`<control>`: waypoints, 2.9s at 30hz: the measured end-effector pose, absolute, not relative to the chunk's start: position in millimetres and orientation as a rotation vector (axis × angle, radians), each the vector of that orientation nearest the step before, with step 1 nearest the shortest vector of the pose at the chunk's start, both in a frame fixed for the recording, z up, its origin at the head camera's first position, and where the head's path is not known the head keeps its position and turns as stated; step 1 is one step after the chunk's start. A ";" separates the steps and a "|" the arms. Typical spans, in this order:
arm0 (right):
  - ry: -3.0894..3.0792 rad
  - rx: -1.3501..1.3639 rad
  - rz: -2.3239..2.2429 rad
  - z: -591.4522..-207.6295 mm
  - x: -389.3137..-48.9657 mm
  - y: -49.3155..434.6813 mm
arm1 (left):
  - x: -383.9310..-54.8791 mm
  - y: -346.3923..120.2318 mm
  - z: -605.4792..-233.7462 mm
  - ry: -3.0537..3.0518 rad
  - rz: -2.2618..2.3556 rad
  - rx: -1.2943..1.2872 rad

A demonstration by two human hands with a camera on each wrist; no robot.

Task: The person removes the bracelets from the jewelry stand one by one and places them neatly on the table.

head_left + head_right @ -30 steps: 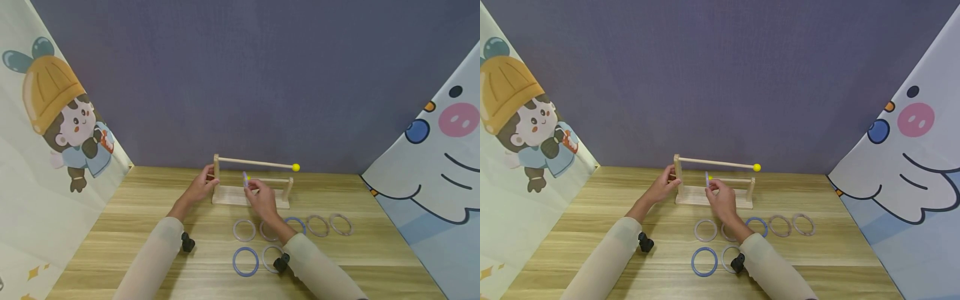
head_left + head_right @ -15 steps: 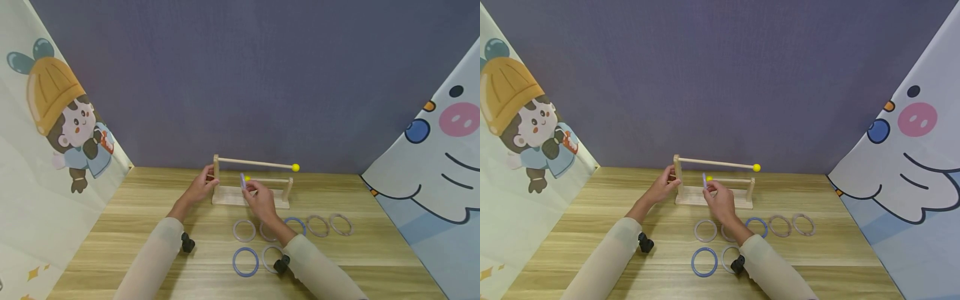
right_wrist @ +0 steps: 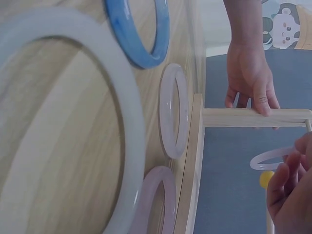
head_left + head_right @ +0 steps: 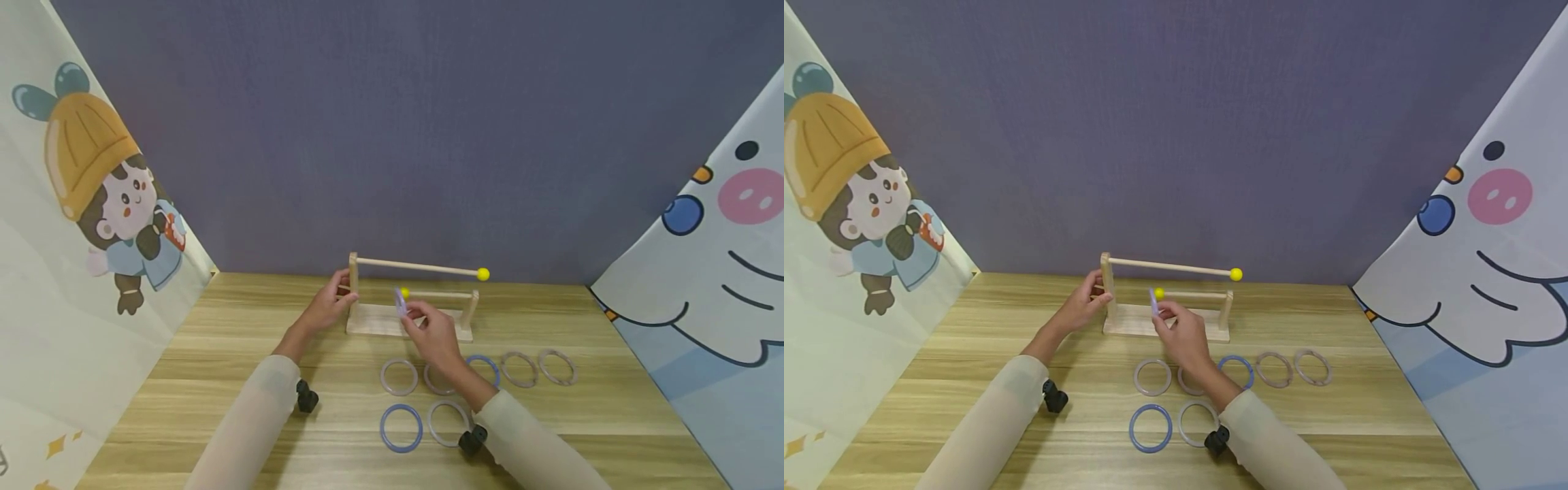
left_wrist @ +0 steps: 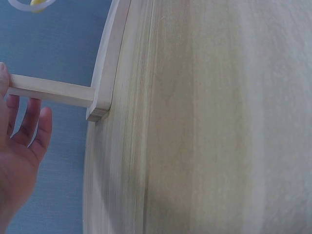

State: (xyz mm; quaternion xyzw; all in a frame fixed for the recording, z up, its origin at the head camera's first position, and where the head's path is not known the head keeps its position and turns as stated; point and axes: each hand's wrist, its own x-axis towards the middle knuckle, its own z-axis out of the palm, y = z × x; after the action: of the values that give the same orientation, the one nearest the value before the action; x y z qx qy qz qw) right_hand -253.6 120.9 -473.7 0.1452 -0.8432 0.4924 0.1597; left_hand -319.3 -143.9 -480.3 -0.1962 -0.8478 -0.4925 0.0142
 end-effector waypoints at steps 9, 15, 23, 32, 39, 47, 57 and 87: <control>-2.390 0.483 1.446 -470.1 -242.4 133.1 | -318.7 -145.0 -479.6 -2.632 -1.532 -0.625; -2.386 0.522 1.416 -469.2 -236.9 142.0 | -318.5 -144.9 -479.9 -2.646 -1.515 -0.611; -2.427 0.518 1.363 -471.9 -233.8 157.5 | -319.8 -145.2 -481.0 -2.641 -1.541 -0.626; -2.430 0.584 1.325 -474.2 -227.7 174.5 | -318.7 -145.0 -479.3 -2.648 -1.552 -0.601; -2.446 0.580 1.230 -477.6 -223.0 188.7 | -316.8 -145.0 -478.5 -2.665 -1.559 -0.574; -2.436 0.604 1.189 -488.2 -218.5 209.8 | -317.6 -144.7 -478.2 -2.650 -1.547 -0.602; -2.433 0.645 1.125 -496.9 -208.6 236.2 | -307.3 -140.4 -466.0 -2.638 -1.578 -0.596; -2.526 0.840 0.724 -509.6 -174.6 308.1 | -318.0 -143.9 -479.5 -2.611 -1.564 -0.613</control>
State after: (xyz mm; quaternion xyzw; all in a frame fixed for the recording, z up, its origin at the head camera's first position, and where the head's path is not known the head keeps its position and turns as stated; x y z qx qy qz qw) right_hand -174.6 308.1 -509.6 0.2989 -0.8989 0.2575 0.1905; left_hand -318.0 -143.9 -479.5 -0.1973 -0.8409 -0.5036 0.0185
